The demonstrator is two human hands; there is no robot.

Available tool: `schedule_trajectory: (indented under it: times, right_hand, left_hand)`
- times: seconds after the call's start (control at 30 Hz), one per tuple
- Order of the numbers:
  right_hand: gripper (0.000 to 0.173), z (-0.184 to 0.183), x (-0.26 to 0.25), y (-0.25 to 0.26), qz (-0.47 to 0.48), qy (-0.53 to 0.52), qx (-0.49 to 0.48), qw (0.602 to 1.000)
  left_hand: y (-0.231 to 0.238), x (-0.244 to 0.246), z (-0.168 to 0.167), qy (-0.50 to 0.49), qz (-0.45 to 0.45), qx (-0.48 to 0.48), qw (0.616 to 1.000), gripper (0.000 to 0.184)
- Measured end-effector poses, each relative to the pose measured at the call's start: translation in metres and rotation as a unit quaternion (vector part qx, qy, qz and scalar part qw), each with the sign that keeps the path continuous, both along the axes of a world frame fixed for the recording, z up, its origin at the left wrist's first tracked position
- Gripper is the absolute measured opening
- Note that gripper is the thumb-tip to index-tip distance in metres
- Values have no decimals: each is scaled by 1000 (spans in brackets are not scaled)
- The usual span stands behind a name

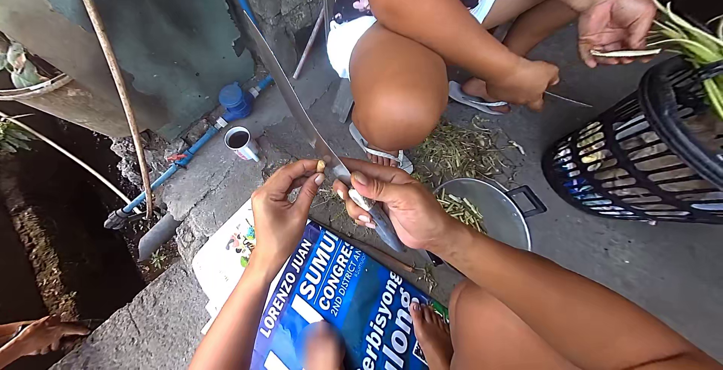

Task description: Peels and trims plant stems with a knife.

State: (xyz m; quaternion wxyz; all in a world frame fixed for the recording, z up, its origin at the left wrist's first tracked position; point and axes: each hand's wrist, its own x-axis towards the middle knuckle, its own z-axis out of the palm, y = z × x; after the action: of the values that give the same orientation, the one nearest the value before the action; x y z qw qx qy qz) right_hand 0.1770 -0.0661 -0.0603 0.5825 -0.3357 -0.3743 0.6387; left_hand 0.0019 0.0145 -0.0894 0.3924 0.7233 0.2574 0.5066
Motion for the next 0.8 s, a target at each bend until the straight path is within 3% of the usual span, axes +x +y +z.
schedule_trajectory:
  times: [0.27,0.4,0.63,0.8]
  right_hand:
    - [36,-7,6,6,-4,25,-55,998]
    - [34,-22,10,15,-27,-1,-153,988]
    - [26,-58,5,23,-37,-109,-337,934]
    - [30,-93,25,41,-103,-151,-436,881]
  left_hand:
    - [5,-1,-3,-5,-17,5,1000,18]
    - [17,-18,3,-66,-50,-29,996,19]
    - [39,-75,30,-160,-17,-50,986,16]
    - [37,-117,51,-278,-28,-51,959,17]
